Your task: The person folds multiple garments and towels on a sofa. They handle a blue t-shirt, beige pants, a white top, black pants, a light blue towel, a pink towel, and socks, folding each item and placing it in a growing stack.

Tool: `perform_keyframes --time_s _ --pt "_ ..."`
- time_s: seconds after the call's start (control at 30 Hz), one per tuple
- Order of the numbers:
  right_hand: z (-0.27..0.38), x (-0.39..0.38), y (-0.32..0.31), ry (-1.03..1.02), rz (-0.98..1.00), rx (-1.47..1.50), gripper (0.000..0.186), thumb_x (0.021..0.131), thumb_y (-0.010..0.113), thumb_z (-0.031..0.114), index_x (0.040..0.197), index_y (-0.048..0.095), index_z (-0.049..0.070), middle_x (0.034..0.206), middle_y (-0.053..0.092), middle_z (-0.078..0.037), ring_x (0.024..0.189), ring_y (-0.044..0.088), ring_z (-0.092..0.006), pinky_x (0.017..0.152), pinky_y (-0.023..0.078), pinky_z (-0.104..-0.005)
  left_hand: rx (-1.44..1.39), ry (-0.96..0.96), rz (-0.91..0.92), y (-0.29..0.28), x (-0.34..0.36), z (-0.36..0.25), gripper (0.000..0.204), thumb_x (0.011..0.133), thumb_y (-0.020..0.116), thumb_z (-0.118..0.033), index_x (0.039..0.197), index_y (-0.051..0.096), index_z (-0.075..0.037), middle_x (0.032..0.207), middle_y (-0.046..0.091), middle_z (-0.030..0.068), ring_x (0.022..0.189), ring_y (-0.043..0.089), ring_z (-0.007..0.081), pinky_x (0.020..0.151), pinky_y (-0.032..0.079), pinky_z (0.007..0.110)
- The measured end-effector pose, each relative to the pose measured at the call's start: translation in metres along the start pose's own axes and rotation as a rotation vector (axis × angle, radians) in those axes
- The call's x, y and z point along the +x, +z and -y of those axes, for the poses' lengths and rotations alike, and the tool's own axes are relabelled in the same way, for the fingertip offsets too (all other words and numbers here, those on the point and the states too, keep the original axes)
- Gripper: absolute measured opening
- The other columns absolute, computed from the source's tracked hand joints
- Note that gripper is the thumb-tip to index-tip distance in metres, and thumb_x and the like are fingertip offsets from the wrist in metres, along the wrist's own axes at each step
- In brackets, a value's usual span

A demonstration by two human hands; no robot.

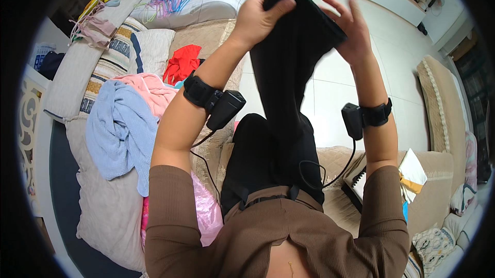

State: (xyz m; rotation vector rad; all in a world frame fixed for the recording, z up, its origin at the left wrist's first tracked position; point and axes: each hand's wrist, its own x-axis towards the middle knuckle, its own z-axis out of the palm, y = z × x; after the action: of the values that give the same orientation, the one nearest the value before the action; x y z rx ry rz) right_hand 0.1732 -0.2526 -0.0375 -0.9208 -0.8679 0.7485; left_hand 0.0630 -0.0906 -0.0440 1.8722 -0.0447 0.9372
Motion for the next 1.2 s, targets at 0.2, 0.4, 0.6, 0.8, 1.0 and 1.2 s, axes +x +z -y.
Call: perform_keyframes --time_s 0.2,0.4,0.6,0.8,1.0,1.2 --pt "-0.036 0.008 0.001 0.099 0.032 -0.363 0.049 0.07 0.071 0.02 0.107 0.052 -0.006 0.096 0.06 -0.013 0.088 0.057 -0.0186 0.08 0.043 -0.0268 0.12 -0.003 -0.172 -0.023 0.004 0.018 0.054 0.075 0.058 -0.053 0.085 0.056 -0.001 0.073 0.056 0.0009 0.068 0.048 0.0084 0.065 0.041 0.023" --pt "-0.008 0.051 -0.004 -0.316 0.089 -0.657 0.03 0.077 0.063 0.01 0.105 0.055 0.001 0.091 0.061 -0.009 0.083 0.059 -0.0164 0.077 0.046 -0.026 0.445 -0.025 0.127 -0.079 0.012 -0.002 0.033 0.074 0.068 -0.025 0.093 0.058 -0.001 0.079 0.06 0.0019 0.076 0.055 0.0092 0.071 0.044 0.023" --pt "0.005 -0.037 0.013 -0.617 0.297 -0.925 0.046 0.068 0.064 -0.001 0.111 0.049 0.002 0.09 0.06 -0.01 0.083 0.059 -0.0232 0.076 0.047 -0.0287 0.173 0.155 0.393 -0.084 -0.064 -0.032 0.036 0.078 0.062 -0.011 0.11 0.049 -0.002 0.1 0.059 0.0052 0.099 0.051 0.0132 0.087 0.038 0.027" --pt "-0.08 -0.219 0.02 -0.319 0.606 -0.985 0.036 0.053 0.061 0.005 0.088 0.052 0.006 0.094 0.055 -0.009 0.087 0.054 -0.0278 0.073 0.043 -0.0353 0.166 -0.01 1.014 -0.035 -0.244 -0.03 0.028 0.061 0.054 0.003 0.086 0.044 -0.006 0.115 0.054 0.0063 0.113 0.045 0.0265 0.098 0.03 0.044" --pt "-0.146 -0.305 0.016 0.184 0.498 -0.857 0.038 0.056 0.059 -0.003 0.092 0.051 0.005 0.091 0.056 -0.01 0.084 0.055 -0.0275 0.071 0.044 -0.0324 -0.073 -0.467 1.039 -0.006 -0.337 0.007 0.034 0.064 0.047 0.004 0.096 0.047 -0.005 0.103 0.057 0.0105 0.095 0.054 0.0289 0.083 0.042 0.035" --pt "-0.152 -0.286 0.01 0.536 -0.169 -0.555 0.044 0.068 0.062 0.002 0.109 0.047 0.008 0.088 0.055 -0.012 0.078 0.057 -0.0252 0.071 0.044 -0.0298 -0.103 -0.707 0.392 0.001 -0.328 0.048 0.042 0.077 0.058 -0.015 0.115 0.041 -0.004 0.096 0.056 0.01 0.086 0.055 0.0174 0.075 0.043 0.029"
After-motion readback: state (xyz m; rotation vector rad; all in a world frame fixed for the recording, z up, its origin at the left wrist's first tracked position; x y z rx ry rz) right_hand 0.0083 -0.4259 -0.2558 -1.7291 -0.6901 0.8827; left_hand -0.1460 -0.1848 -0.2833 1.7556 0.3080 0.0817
